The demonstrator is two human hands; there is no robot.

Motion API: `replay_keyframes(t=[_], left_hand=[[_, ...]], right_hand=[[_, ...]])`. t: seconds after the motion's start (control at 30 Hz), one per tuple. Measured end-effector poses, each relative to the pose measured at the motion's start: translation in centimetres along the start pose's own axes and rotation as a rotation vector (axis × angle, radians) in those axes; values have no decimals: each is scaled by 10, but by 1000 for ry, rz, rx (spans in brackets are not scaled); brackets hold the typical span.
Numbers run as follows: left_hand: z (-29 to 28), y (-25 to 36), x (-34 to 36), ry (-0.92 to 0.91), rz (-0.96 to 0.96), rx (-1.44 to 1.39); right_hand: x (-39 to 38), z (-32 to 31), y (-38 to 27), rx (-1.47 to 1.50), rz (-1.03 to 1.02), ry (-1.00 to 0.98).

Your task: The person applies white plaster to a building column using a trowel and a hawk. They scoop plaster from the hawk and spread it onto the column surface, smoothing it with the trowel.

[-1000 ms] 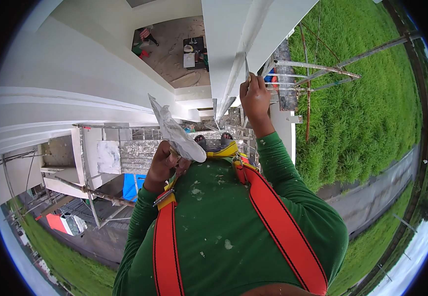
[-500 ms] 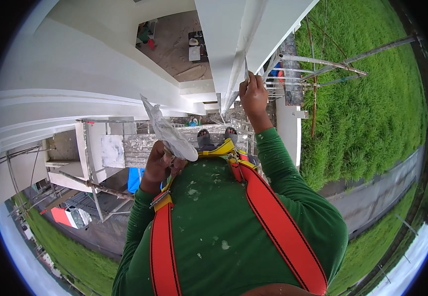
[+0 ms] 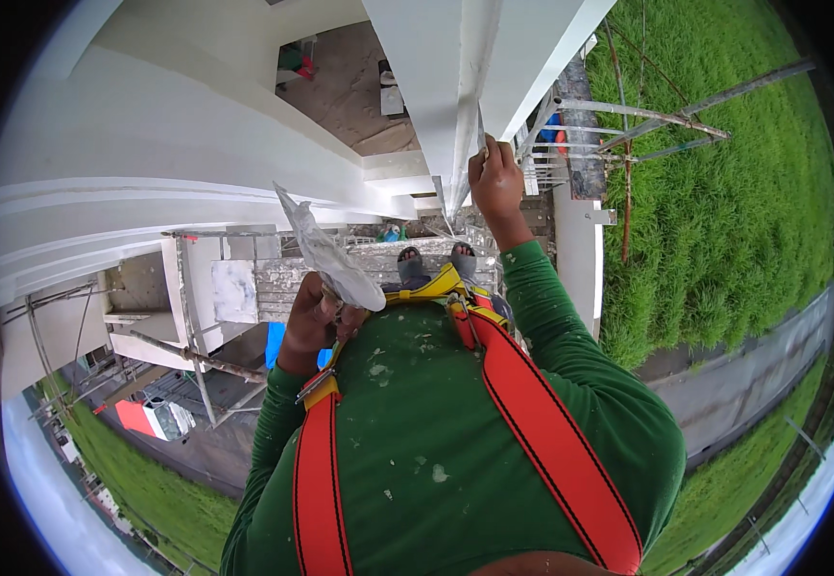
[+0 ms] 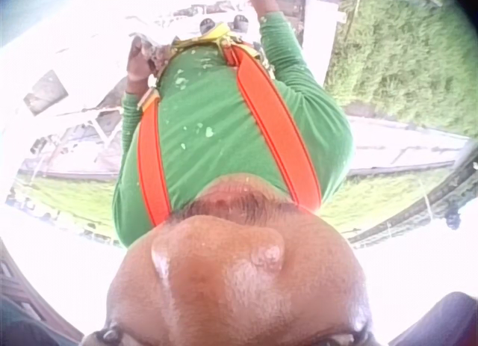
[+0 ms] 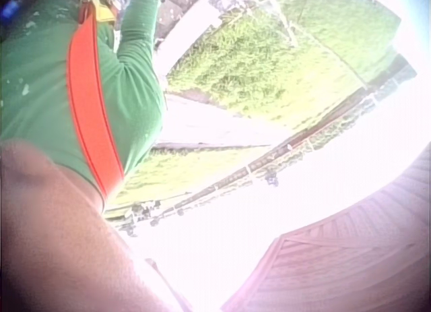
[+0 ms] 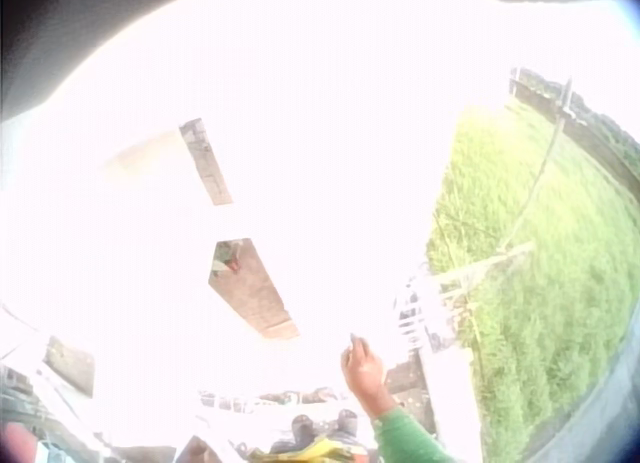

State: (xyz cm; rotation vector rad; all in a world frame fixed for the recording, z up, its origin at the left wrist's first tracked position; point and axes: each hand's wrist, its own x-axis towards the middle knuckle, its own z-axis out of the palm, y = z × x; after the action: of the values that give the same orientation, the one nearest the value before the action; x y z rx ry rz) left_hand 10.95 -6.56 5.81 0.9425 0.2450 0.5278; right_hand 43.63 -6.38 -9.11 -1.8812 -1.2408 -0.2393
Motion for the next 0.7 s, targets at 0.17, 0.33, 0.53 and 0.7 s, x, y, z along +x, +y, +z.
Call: replay_keyframes(t=[0.17,0.33,0.53,0.7], left_hand=[[-1,-1,-4,77,68,145],[-4,10,14,468,213,965],[-3,15,40,695,577,1547],[-12,18,33,589,807,1909]], right_hand=[[8,-41,-35,98,88,-138],[39,-128,-125,1545,1075,-141],[41,-155,-168,1889,1445,-843],[59,-162,-175,1950,1397,-803]])
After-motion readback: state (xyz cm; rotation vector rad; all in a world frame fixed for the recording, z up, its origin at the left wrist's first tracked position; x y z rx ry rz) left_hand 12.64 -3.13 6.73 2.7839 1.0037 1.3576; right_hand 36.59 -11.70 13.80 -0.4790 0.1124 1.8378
